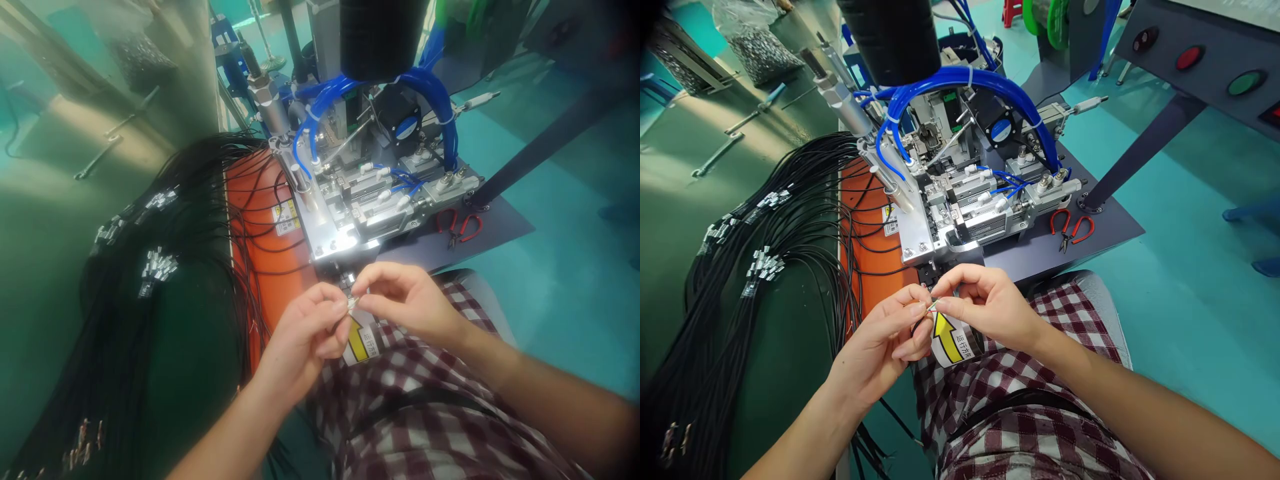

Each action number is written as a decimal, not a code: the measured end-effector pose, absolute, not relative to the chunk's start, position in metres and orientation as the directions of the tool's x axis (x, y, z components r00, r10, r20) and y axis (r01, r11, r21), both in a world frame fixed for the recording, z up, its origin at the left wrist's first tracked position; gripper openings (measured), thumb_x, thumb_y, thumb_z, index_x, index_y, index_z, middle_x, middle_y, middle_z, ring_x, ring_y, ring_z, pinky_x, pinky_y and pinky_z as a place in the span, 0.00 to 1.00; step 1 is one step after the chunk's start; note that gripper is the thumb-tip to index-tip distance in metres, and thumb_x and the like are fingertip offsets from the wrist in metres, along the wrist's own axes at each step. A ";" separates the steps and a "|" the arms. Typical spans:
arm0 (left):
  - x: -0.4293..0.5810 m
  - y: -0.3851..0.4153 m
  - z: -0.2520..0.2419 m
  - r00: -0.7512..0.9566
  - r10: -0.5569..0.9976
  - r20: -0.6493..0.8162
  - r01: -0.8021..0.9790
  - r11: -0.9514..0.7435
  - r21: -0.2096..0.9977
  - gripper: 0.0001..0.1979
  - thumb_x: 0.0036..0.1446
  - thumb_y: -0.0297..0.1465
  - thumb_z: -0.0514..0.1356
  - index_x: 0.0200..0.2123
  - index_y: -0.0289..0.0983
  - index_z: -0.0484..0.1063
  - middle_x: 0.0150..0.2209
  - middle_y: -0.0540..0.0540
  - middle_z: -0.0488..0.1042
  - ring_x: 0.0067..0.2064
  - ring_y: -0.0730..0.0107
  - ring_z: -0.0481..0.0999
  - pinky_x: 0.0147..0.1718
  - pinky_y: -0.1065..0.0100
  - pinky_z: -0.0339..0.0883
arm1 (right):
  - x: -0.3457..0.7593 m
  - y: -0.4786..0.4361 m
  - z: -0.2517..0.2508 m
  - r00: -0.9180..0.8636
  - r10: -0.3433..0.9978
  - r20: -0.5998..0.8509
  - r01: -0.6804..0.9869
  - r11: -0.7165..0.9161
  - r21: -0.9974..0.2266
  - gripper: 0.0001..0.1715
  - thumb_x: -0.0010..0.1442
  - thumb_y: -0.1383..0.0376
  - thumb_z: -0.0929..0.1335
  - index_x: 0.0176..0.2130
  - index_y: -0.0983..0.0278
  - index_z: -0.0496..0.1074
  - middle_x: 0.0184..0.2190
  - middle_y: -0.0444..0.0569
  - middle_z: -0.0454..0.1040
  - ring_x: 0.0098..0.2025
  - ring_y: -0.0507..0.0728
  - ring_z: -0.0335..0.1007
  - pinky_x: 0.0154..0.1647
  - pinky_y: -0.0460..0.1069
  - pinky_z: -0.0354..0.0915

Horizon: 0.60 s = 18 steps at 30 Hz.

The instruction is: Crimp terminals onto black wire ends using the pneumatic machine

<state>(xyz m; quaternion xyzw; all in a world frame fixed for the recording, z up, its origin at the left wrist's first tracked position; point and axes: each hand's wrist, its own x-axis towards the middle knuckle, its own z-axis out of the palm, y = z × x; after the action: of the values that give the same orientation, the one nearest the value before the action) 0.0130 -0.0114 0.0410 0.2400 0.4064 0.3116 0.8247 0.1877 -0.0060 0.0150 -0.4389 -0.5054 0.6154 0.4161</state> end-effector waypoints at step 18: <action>0.013 -0.012 0.039 0.338 0.772 -0.539 -0.388 0.636 0.667 0.07 0.59 0.31 0.59 0.33 0.37 0.63 0.18 0.57 0.62 0.16 0.85 0.47 0.17 0.76 0.38 | 0.174 -0.005 0.016 -0.151 0.968 -0.199 0.001 -0.201 -0.980 0.10 0.55 0.59 0.71 0.33 0.63 0.75 0.25 0.48 0.72 0.27 0.54 0.66 0.20 0.46 0.60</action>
<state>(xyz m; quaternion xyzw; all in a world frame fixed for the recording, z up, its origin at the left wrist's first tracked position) 0.0126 -0.0121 0.0389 0.2166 0.4428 0.3676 0.7886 0.1745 -0.0045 0.0157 -0.5052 -0.4798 0.5877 0.4113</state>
